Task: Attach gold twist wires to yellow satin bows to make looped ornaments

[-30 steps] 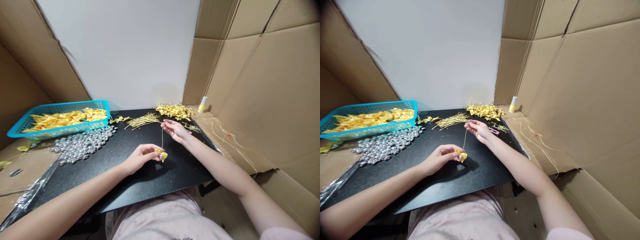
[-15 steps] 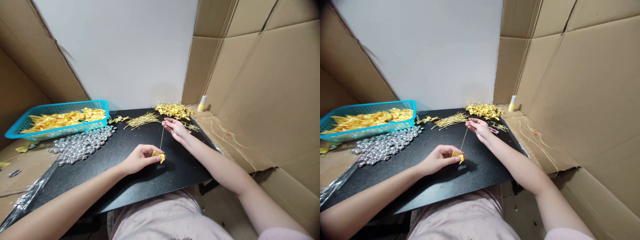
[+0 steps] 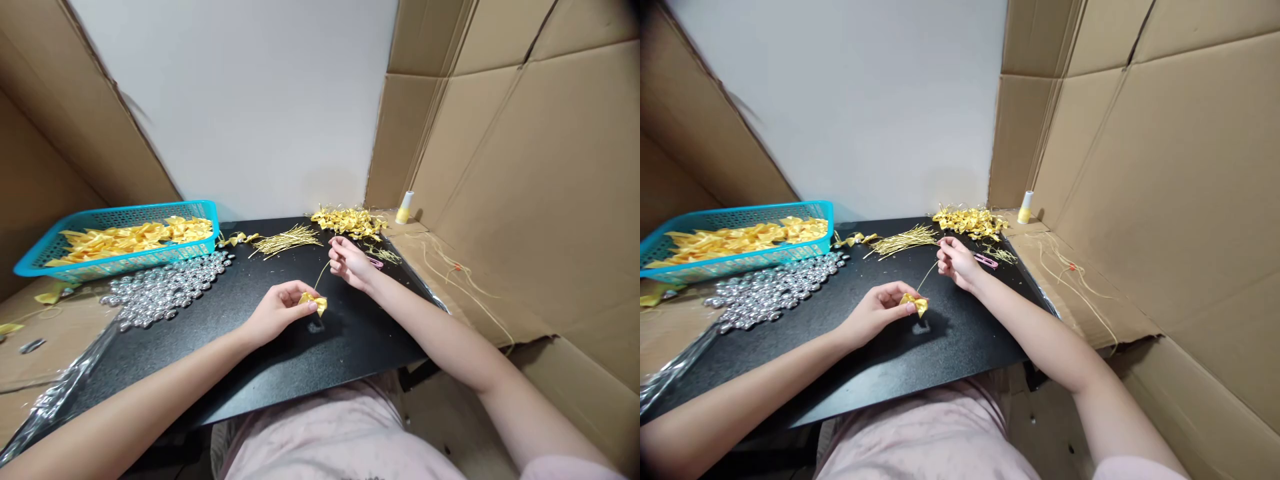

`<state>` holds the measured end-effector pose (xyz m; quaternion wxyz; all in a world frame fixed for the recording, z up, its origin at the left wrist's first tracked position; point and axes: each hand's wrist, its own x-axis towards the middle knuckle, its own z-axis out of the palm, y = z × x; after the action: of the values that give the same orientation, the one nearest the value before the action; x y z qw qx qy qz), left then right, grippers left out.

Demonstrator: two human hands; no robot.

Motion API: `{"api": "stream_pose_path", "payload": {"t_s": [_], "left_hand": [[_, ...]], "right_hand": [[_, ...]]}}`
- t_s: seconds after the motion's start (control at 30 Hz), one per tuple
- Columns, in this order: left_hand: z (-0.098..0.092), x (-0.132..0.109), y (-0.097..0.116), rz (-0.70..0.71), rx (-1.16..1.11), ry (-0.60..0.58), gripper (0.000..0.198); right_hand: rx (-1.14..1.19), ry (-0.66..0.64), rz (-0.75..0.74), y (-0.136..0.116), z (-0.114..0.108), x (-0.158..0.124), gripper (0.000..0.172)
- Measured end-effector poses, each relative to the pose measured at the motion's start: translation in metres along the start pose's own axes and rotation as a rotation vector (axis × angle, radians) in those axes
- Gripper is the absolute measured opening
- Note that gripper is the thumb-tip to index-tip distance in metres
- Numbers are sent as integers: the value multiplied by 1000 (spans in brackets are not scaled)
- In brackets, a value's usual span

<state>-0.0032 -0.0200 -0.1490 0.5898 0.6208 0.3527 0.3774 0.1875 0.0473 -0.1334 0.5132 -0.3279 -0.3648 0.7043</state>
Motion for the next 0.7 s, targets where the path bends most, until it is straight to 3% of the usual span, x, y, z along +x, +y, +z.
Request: {"api": "stream_pose_path", "payload": {"t_s": [0.23, 0.53, 0.7], "left_hand": [[-3, -1, 2, 27, 7, -46, 25], [-7, 3, -2, 60, 0, 43, 31], [-5, 2, -2, 10, -90, -9, 27]], "right_hand": [[3, 13, 69, -4, -3, 4, 13], [-132, 164, -38, -6, -10, 5, 11], [-84, 188, -44, -4, -11, 8, 13]]}}
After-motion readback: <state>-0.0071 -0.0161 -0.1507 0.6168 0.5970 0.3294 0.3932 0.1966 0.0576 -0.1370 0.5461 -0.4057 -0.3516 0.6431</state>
